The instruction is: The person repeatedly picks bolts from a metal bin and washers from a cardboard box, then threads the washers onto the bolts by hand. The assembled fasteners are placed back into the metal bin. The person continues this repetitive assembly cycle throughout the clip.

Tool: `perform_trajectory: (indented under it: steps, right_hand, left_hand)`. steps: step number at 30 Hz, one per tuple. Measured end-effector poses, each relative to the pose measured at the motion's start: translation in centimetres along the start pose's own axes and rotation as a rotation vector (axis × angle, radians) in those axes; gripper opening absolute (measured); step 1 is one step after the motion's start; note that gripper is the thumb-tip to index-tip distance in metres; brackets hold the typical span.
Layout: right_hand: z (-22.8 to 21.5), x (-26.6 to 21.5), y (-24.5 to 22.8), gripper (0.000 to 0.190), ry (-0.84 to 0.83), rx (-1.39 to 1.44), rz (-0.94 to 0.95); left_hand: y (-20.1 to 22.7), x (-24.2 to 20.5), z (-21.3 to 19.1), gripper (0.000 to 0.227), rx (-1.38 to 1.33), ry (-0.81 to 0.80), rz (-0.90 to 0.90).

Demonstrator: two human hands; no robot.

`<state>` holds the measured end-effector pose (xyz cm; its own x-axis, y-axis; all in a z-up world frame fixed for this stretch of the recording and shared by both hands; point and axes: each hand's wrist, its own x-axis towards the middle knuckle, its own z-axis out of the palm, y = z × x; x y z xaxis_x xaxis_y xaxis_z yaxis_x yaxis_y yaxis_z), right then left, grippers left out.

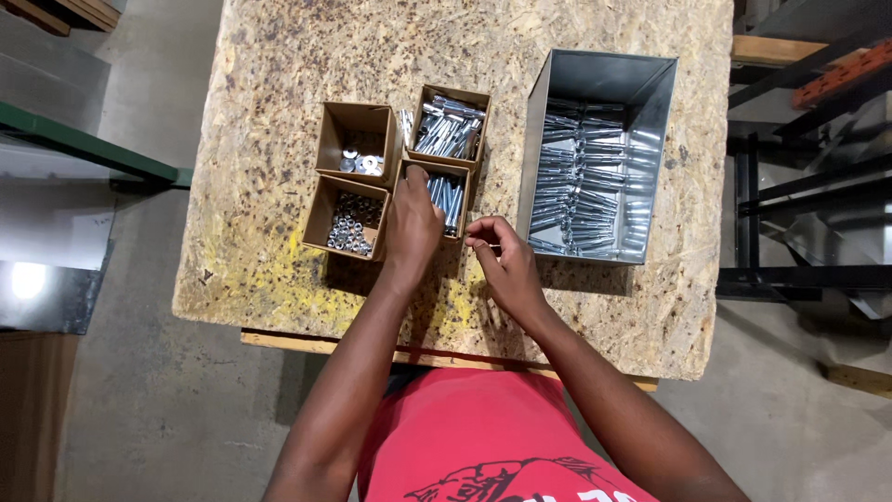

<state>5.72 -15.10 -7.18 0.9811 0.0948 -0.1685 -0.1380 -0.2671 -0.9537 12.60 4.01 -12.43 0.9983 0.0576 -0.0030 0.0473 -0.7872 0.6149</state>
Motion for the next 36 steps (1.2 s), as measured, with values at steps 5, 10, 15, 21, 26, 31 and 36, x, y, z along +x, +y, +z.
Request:
perform_trajectory:
  steps: [5, 10, 15, 21, 26, 31, 36]
  right_hand:
    - [-0.3, -0.7, 0.8, 0.026, -0.022, 0.077, 0.073]
    - [0.1, -1.5, 0.7, 0.05, -0.086, 0.204, 0.059]
    - [0.3, -1.0, 1.3, 0.042, -0.115, 0.43, 0.006]
    - [0.1, -1.9, -0.8, 0.037, -0.08, 0.492, 0.088]
    - [-0.6, -2.9, 0.6, 0.036, -0.054, 0.515, 0.129]
    - [-1.3, -4.0, 1.2, 0.036, -0.039, 0.509, 0.177]
    - [-1.4, -4.2, 1.0, 0.037, -0.028, 0.501, 0.201]
  left_hand:
    - [1.4, -0.9, -1.6, 0.058, -0.247, 0.047, 0.046]
    - [5.4, -3.5, -5.3, 0.057, -0.517, -0.016, 0.147]
    - [7.6, -4.8, -7.3, 0.026, -0.651, -0.193, 0.102]
    - [3.3, 2.8, -4.3, 0.018, -0.48, 0.012, 0.207]
    - [2.4, 8.4, -2.4, 0.034, -0.161, 0.069, 0.357]
    - [-1.2, 13.3, 5.2, 0.029, 0.116, -0.051, 0.277]
    - [-2.4, 15.1, 8.9, 0.011, 0.073, 0.112, 0.383]
